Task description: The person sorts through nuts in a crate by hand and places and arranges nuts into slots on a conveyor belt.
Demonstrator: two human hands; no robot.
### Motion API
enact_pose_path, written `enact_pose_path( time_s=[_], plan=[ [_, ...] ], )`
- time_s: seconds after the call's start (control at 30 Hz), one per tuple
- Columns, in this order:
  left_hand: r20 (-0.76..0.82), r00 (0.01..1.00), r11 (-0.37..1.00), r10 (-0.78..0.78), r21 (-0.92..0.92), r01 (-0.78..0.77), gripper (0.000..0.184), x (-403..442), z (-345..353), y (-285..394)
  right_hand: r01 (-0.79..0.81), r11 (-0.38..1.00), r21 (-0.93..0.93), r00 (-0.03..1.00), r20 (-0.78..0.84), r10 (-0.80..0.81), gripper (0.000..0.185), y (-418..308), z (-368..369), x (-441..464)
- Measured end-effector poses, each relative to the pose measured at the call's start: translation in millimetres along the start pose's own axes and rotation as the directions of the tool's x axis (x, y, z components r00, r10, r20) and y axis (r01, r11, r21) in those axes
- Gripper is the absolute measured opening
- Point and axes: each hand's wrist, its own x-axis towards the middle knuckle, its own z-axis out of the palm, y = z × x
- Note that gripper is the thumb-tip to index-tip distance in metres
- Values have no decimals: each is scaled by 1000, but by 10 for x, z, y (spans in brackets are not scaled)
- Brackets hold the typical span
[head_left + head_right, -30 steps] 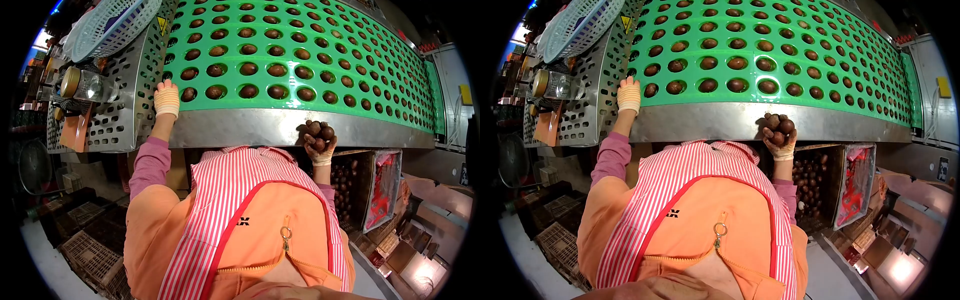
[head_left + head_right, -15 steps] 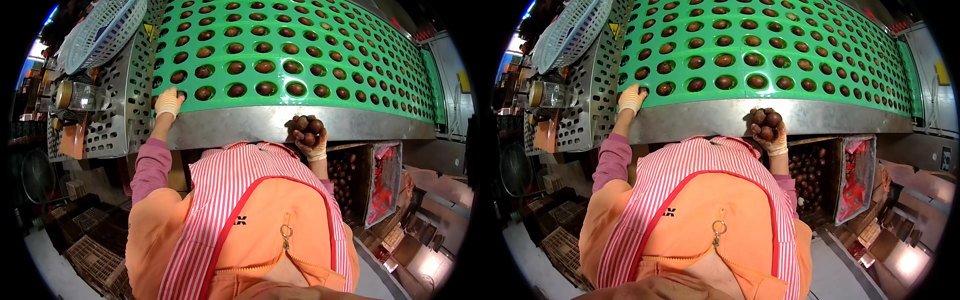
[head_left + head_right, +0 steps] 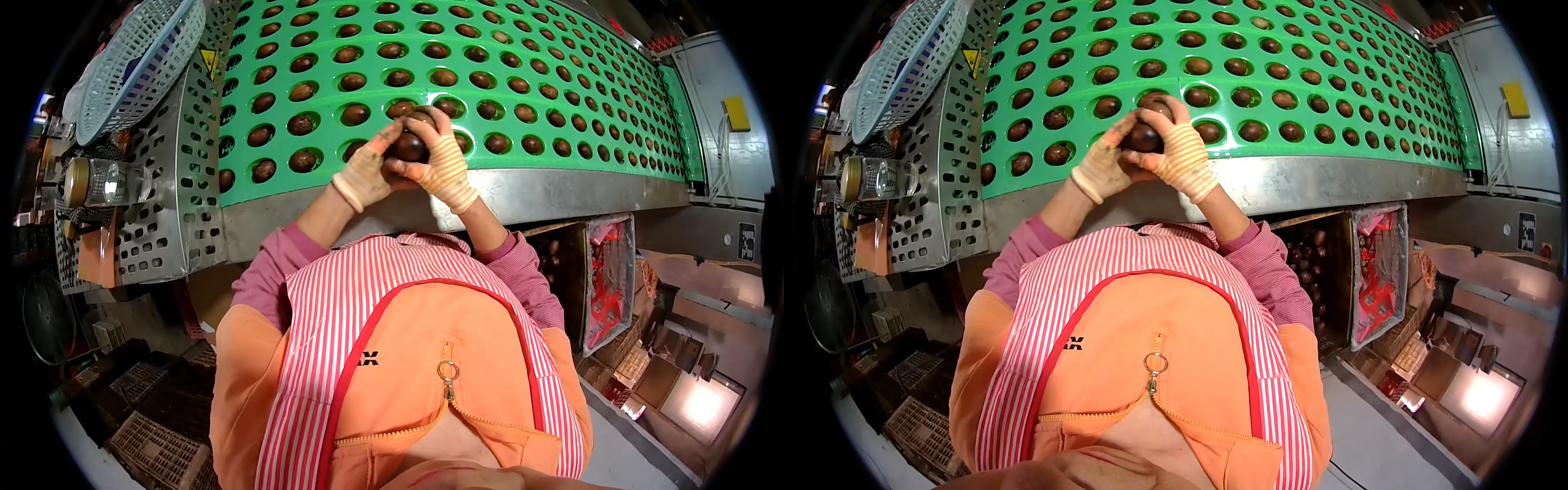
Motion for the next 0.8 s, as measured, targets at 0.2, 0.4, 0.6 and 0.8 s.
enact_pose_path(
  time_s=[0.2,0.4,0.6,0.8],
  plan=[
    [174,982,997,-75,-4,77,45,158,-214,59,-26,999,-31,992,126,29,87,-208,-44,104],
    [-121,992,973,-47,-230,18,36,94,-210,-160,148,982,-116,977,169,-128,78,-29,275,-15],
    [-209,780,574,590,788,-223,55,-274,-782,678,-102,995,5,979,-179,102,55,200,41,-251],
    [-289,505,-126,813,760,637,55,-643,-1596,1482,-143,968,-206,935,-349,64,47,705,-62,-728]
  ],
)
